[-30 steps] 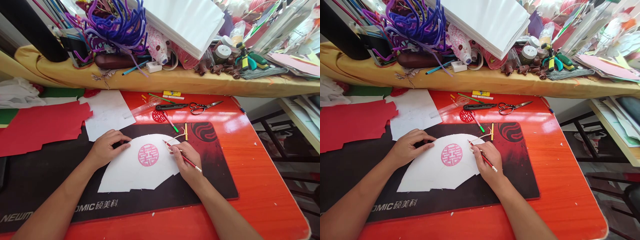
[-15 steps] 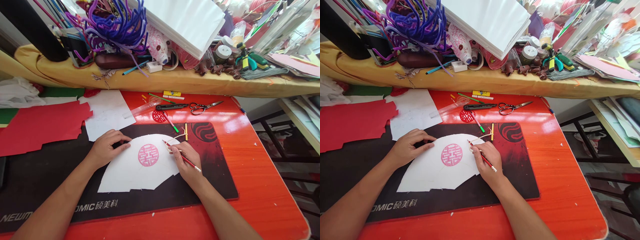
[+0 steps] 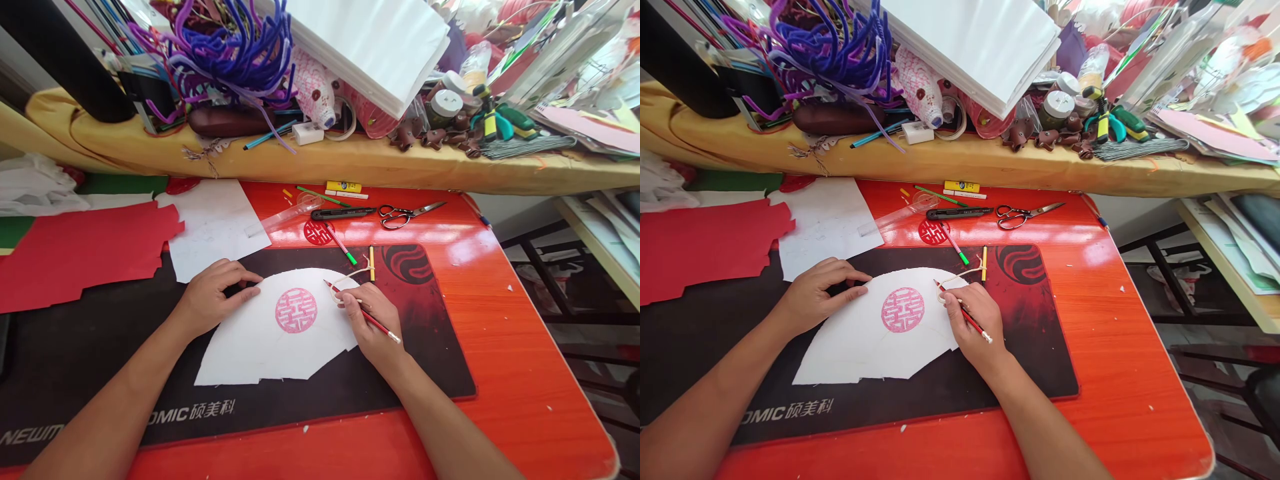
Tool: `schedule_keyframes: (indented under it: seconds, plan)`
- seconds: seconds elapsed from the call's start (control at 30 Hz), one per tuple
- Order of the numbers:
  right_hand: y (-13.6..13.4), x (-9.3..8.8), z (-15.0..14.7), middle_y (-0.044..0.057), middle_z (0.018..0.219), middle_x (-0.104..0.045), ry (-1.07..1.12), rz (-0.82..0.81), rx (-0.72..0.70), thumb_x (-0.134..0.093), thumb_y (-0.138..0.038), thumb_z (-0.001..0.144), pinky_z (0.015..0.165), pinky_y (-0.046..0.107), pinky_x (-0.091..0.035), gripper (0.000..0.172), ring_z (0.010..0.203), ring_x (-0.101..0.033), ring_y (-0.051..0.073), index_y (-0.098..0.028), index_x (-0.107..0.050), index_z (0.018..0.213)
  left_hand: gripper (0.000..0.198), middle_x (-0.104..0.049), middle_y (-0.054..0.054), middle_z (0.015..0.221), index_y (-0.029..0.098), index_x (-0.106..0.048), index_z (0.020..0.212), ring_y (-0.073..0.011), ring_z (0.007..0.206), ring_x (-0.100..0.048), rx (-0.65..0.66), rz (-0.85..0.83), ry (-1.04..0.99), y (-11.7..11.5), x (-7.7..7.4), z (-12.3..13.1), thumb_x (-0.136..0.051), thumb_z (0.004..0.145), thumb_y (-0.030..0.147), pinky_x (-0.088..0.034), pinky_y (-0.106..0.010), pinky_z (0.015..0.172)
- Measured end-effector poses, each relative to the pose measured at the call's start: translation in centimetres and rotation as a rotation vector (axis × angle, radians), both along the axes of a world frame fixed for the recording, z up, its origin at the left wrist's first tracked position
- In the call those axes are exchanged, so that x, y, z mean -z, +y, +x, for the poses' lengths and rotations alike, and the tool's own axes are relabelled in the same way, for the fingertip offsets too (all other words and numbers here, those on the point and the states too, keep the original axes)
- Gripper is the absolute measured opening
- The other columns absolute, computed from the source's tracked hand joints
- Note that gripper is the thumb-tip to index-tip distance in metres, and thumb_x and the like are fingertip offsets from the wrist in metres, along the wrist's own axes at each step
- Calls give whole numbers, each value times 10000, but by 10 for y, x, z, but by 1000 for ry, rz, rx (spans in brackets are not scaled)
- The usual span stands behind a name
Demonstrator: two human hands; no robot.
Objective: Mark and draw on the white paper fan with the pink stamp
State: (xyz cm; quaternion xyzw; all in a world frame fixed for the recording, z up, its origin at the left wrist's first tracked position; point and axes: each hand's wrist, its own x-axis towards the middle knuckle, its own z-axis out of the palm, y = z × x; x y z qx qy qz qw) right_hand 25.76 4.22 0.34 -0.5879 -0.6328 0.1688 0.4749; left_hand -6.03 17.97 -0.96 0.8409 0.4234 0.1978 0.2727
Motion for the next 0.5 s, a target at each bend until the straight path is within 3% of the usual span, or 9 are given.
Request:
schedule_keyframes:
  seconds: [0.5]
  plan:
    - [-2, -1, 0, 46, 838, -824, 12, -25, 24, -617, -295, 1136, 736, 377, -581, 241, 766, -756, 226, -254, -802, 987, 359, -748, -31, 927, 305, -852, 1078, -241, 944, -655, 9, 7, 25, 0, 0, -1, -633, 1055, 589, -514, -370, 833]
